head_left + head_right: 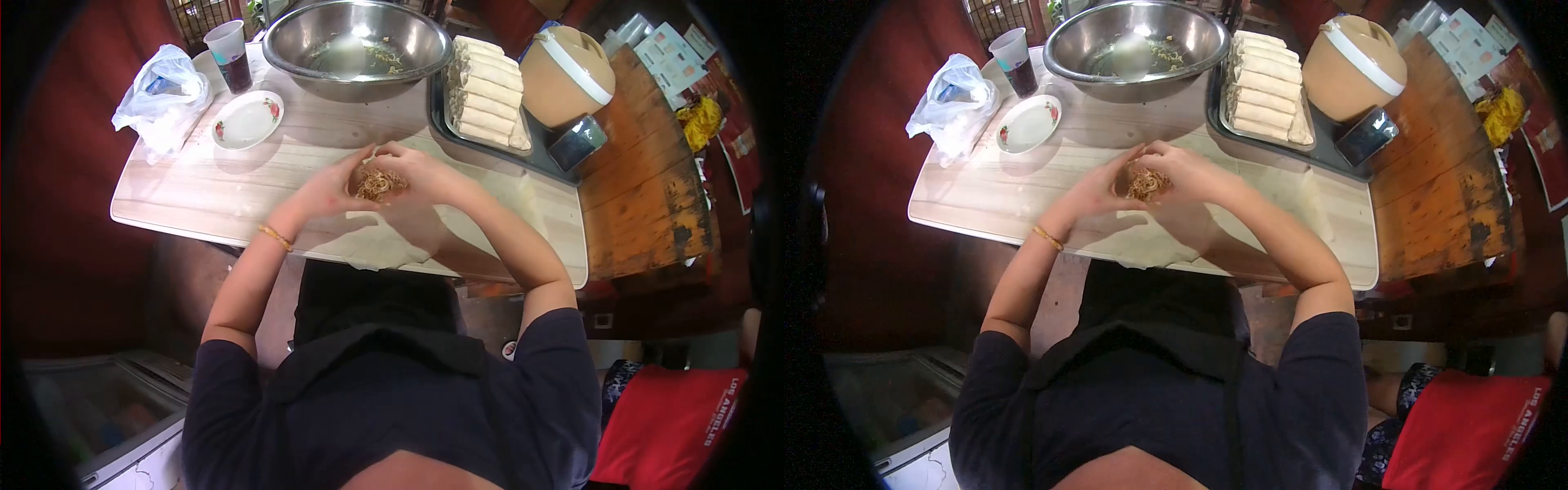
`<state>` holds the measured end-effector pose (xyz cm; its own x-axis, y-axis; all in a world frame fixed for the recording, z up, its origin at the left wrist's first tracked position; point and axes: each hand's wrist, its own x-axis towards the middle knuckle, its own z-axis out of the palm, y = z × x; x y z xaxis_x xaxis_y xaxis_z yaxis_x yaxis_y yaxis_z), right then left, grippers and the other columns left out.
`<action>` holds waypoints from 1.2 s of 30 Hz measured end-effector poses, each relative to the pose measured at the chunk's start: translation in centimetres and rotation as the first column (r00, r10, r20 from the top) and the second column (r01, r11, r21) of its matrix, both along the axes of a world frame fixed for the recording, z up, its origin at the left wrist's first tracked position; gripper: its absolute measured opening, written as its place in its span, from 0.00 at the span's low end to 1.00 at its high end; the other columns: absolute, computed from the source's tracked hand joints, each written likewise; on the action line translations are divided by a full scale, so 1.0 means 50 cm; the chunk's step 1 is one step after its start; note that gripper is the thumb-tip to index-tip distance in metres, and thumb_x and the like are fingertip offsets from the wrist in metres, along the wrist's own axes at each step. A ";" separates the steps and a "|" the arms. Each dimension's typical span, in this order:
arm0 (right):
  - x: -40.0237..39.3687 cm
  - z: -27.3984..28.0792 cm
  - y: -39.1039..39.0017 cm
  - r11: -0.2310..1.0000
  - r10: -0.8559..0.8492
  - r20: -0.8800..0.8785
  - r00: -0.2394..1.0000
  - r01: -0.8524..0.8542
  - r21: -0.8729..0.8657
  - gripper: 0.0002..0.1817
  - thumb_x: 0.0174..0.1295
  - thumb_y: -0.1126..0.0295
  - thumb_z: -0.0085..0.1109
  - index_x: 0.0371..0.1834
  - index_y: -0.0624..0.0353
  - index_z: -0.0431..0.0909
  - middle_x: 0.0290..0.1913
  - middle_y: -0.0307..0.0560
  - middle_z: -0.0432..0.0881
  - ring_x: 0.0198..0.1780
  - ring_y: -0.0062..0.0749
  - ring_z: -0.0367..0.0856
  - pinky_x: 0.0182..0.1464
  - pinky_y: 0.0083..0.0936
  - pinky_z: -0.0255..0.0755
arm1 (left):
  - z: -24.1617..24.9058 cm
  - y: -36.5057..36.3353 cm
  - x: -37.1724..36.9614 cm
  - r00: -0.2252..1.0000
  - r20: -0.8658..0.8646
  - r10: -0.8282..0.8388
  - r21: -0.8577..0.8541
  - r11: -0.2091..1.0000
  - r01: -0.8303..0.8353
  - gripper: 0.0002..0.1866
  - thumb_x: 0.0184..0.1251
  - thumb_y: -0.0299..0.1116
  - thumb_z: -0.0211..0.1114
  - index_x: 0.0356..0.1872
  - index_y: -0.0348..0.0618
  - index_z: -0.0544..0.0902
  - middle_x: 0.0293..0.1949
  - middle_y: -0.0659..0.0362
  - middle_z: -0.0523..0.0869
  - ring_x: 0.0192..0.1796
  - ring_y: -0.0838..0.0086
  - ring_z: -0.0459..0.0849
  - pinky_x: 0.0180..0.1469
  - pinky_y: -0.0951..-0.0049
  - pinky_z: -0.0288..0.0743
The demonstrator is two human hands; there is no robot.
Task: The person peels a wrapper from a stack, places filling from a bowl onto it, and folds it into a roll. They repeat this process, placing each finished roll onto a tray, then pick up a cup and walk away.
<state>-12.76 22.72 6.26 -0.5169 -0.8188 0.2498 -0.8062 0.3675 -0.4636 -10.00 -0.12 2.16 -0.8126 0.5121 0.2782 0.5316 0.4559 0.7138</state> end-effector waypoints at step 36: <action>0.002 -0.080 0.053 0.985 -0.132 -0.129 0.983 0.116 -0.129 0.14 0.57 0.64 0.69 0.46 0.51 0.82 0.50 0.46 0.80 0.57 0.46 0.76 0.61 0.46 0.64 | -0.014 0.055 -0.016 0.993 0.120 -0.023 0.112 0.994 0.009 0.37 0.59 0.31 0.73 0.69 0.39 0.68 0.51 0.48 0.87 0.51 0.59 0.87 0.53 0.65 0.80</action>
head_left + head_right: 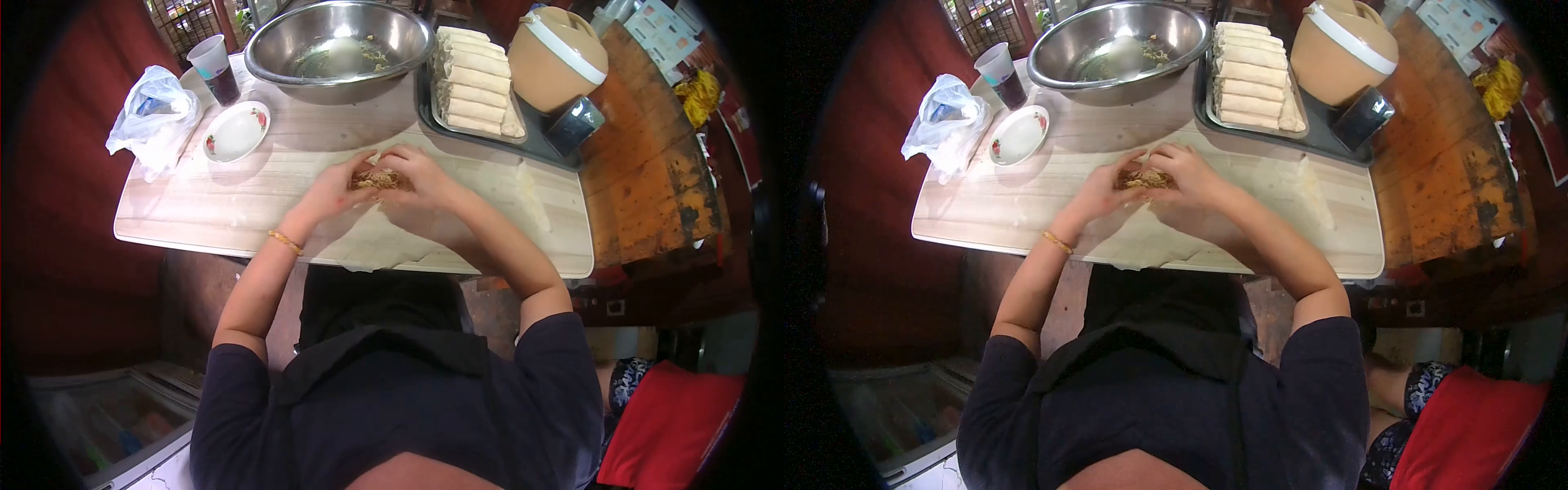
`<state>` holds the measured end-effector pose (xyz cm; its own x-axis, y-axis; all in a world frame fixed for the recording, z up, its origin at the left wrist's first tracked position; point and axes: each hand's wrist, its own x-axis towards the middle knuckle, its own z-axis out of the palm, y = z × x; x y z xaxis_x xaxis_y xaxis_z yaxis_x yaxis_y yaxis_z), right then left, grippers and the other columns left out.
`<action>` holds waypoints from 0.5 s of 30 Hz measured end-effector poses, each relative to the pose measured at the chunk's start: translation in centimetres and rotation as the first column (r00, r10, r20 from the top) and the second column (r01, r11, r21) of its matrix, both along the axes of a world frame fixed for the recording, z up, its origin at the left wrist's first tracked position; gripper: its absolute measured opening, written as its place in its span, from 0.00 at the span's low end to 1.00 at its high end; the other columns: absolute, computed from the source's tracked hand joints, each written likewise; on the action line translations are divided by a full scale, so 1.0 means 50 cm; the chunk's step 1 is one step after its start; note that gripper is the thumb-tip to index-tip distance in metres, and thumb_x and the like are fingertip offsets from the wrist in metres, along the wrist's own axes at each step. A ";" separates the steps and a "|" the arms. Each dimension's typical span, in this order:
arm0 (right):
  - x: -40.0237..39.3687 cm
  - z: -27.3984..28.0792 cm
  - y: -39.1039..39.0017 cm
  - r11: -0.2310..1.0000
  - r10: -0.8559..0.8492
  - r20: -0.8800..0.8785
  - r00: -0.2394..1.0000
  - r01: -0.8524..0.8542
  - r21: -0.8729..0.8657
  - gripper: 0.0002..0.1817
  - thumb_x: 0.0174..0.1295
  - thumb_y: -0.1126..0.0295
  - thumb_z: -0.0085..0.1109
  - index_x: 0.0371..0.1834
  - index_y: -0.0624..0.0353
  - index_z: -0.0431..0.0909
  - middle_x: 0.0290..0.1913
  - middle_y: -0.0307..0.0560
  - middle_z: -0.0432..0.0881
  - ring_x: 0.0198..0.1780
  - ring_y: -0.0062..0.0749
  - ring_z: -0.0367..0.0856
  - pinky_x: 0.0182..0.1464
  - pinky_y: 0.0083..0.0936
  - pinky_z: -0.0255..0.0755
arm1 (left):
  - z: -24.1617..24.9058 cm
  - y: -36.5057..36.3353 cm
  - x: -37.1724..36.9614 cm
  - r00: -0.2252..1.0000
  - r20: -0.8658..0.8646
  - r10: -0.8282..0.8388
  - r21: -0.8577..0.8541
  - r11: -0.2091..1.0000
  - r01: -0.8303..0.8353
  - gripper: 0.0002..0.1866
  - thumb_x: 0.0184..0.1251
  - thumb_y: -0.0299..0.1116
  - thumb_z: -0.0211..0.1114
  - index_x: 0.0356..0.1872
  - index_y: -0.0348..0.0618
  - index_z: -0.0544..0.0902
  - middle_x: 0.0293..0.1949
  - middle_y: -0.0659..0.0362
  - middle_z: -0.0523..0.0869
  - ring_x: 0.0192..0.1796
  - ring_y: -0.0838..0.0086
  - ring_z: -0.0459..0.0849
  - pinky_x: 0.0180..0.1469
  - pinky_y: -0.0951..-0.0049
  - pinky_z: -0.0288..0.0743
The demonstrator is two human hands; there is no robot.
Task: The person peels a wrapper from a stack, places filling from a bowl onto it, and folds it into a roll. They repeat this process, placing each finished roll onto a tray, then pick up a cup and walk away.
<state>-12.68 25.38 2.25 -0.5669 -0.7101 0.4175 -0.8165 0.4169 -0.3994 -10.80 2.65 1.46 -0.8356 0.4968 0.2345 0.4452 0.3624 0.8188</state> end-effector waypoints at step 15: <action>0.011 -0.012 0.006 0.987 0.085 0.222 0.971 -0.052 -0.150 0.26 0.54 0.67 0.73 0.58 0.57 0.78 0.57 0.53 0.81 0.56 0.49 0.79 0.59 0.37 0.74 | -0.002 -0.019 0.030 0.992 -0.125 0.022 -0.046 0.999 -0.028 0.43 0.55 0.34 0.76 0.72 0.42 0.65 0.57 0.45 0.83 0.54 0.52 0.85 0.53 0.60 0.80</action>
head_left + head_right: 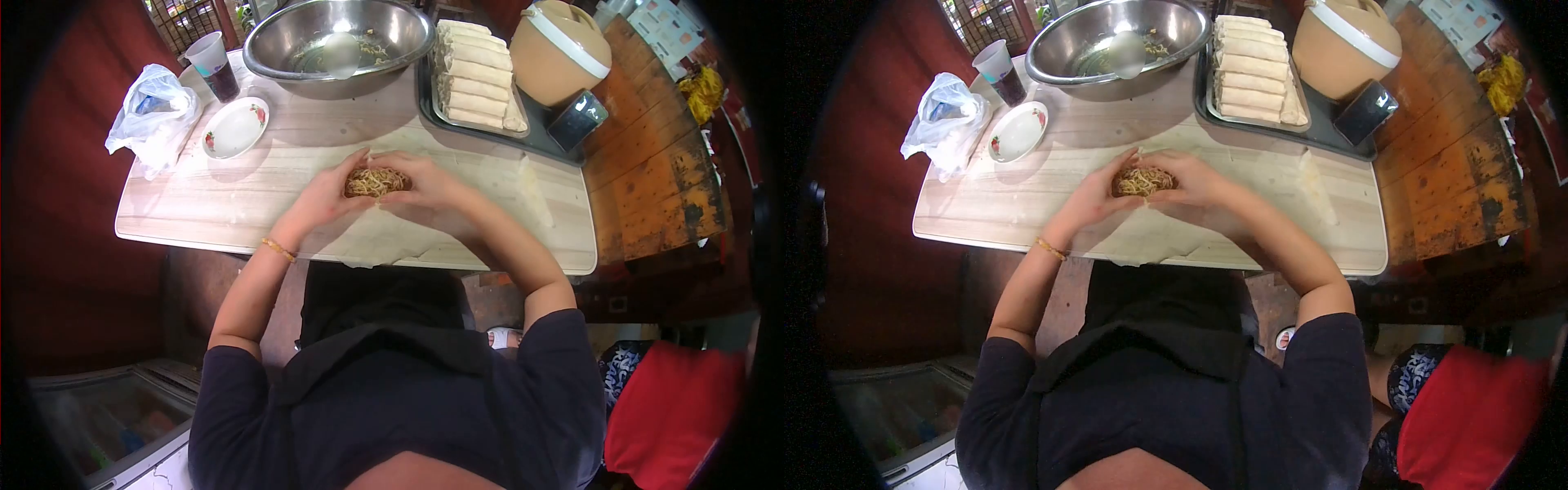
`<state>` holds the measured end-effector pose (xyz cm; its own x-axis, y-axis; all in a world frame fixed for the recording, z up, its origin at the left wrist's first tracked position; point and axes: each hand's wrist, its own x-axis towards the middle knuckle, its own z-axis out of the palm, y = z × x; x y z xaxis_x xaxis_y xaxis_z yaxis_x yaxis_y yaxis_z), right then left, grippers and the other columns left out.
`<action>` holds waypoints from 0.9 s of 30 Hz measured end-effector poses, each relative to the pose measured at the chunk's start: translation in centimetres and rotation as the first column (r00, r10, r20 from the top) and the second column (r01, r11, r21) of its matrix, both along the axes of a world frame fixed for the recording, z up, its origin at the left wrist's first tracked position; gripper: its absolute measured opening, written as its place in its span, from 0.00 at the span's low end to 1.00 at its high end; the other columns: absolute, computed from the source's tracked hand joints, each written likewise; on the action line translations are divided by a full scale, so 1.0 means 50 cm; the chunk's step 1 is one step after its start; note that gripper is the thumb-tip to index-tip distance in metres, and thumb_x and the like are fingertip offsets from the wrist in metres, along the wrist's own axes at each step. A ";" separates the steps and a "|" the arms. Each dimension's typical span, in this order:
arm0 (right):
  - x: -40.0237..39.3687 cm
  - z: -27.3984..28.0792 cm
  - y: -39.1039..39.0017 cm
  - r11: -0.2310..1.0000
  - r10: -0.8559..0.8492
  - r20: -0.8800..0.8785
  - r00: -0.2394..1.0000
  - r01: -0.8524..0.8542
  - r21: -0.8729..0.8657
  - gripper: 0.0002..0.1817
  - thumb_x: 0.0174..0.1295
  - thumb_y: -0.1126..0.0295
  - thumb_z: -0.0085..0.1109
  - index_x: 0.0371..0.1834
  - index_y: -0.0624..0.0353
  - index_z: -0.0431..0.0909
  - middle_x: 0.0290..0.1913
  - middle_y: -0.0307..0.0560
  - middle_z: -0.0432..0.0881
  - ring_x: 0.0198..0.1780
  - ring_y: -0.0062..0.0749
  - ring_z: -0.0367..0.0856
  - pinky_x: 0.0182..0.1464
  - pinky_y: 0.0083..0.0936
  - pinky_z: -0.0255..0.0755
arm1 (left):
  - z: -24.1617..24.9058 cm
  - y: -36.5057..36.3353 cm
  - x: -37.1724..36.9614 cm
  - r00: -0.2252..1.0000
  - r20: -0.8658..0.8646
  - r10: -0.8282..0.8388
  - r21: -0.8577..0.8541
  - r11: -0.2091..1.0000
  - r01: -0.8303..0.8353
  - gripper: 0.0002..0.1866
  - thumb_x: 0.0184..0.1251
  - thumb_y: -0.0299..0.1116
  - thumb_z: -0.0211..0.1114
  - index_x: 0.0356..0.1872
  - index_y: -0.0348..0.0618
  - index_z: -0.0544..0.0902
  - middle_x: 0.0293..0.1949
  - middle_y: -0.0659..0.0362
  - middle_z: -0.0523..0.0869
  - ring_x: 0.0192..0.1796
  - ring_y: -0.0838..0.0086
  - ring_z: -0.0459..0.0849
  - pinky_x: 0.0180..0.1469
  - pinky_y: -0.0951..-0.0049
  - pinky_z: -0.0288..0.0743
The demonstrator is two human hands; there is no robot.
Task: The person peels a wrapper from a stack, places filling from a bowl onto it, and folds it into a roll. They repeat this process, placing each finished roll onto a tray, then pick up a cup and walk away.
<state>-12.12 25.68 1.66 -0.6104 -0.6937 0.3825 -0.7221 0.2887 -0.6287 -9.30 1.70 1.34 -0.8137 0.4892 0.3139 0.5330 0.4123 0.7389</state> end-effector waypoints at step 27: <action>-0.003 0.012 0.041 0.959 -0.174 -0.028 0.984 0.176 0.223 0.28 0.53 0.66 0.73 0.57 0.64 0.78 0.52 0.55 0.77 0.53 0.50 0.77 0.56 0.38 0.73 | -0.012 0.053 -0.014 0.999 0.040 -0.027 -0.035 0.999 0.028 0.42 0.59 0.32 0.75 0.74 0.40 0.62 0.61 0.44 0.81 0.60 0.58 0.83 0.61 0.65 0.76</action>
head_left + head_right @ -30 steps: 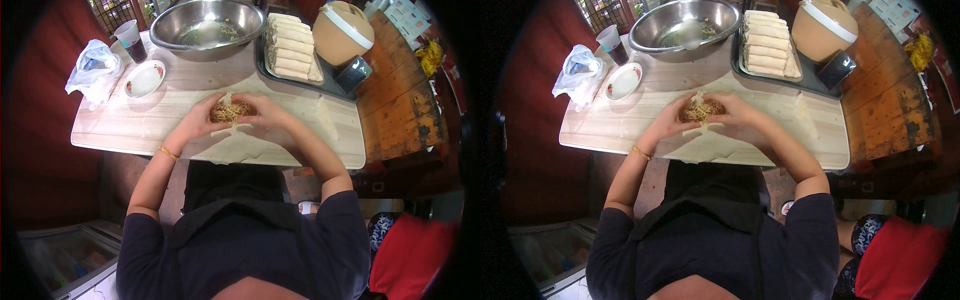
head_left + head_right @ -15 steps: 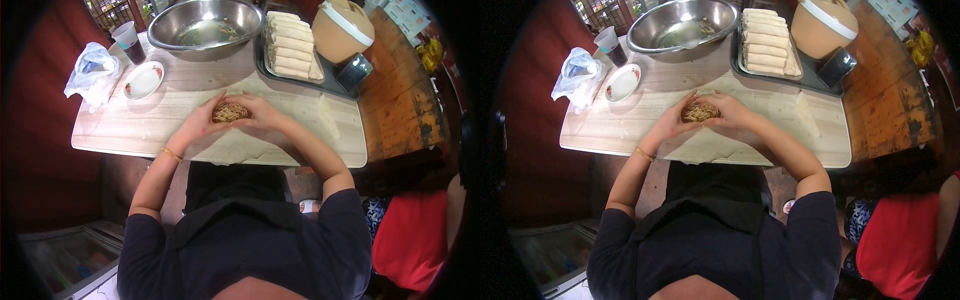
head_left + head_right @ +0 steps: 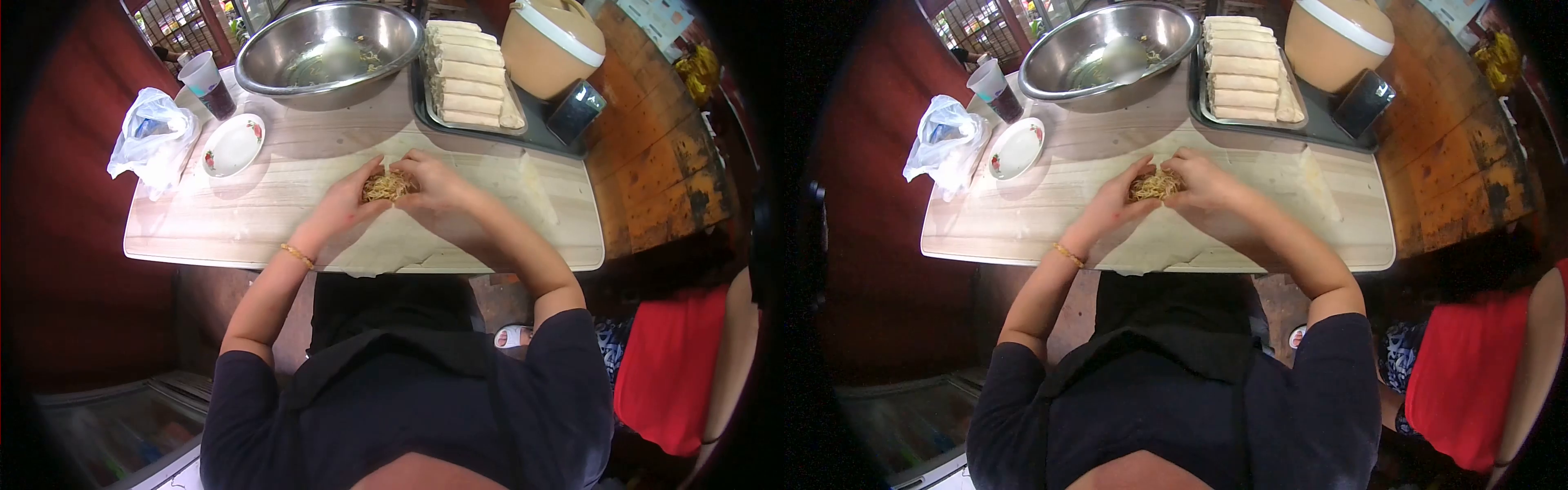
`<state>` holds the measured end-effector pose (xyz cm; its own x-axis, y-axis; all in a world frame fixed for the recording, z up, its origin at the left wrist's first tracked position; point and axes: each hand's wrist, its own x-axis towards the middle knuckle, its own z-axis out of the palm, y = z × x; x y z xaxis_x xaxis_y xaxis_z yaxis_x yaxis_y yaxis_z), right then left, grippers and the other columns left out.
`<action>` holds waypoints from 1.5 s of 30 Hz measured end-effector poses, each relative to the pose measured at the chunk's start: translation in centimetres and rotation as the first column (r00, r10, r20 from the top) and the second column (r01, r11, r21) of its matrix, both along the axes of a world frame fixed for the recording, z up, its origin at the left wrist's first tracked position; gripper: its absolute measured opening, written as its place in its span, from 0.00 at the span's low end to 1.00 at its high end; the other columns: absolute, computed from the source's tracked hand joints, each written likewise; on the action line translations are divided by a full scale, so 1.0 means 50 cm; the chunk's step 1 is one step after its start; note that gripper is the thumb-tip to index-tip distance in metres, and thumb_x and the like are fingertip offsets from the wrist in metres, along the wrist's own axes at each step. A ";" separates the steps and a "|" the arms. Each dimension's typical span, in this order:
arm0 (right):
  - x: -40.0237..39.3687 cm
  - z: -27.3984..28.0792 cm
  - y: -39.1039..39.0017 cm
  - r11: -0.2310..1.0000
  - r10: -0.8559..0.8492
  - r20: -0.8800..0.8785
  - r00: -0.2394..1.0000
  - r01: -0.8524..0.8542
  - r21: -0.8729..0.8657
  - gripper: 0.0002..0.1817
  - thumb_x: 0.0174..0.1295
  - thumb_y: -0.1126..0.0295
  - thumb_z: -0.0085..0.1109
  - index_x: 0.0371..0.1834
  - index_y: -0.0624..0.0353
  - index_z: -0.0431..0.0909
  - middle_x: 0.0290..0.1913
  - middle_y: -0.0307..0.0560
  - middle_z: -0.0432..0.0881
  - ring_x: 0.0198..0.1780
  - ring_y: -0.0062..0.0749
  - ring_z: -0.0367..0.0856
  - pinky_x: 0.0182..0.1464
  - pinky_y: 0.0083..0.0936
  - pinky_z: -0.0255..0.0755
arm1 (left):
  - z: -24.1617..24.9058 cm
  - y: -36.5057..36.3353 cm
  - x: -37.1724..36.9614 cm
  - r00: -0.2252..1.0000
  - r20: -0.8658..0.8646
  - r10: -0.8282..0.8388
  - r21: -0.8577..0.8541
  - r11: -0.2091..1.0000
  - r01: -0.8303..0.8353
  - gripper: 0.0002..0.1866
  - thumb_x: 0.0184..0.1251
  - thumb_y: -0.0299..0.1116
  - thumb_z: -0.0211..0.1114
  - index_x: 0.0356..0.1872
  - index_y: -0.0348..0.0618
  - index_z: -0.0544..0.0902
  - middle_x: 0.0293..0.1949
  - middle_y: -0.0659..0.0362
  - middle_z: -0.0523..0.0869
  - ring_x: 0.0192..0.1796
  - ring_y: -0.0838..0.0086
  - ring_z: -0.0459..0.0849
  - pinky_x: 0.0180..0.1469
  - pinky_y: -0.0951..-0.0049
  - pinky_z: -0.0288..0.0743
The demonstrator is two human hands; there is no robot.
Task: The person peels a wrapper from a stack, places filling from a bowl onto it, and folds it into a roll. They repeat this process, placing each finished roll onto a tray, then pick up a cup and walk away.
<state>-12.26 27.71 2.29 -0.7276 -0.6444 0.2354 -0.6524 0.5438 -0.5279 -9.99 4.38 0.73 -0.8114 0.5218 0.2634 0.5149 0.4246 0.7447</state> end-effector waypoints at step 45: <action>-0.068 -0.031 0.010 0.865 -0.502 0.045 0.864 0.500 0.050 0.14 0.56 0.63 0.67 0.29 0.64 0.78 0.34 0.60 0.83 0.41 0.55 0.83 0.46 0.45 0.76 | -0.043 -0.156 -0.099 0.859 -0.018 0.511 -0.174 0.845 -0.506 0.15 0.54 0.37 0.72 0.33 0.33 0.83 0.32 0.45 0.87 0.33 0.54 0.85 0.40 0.63 0.78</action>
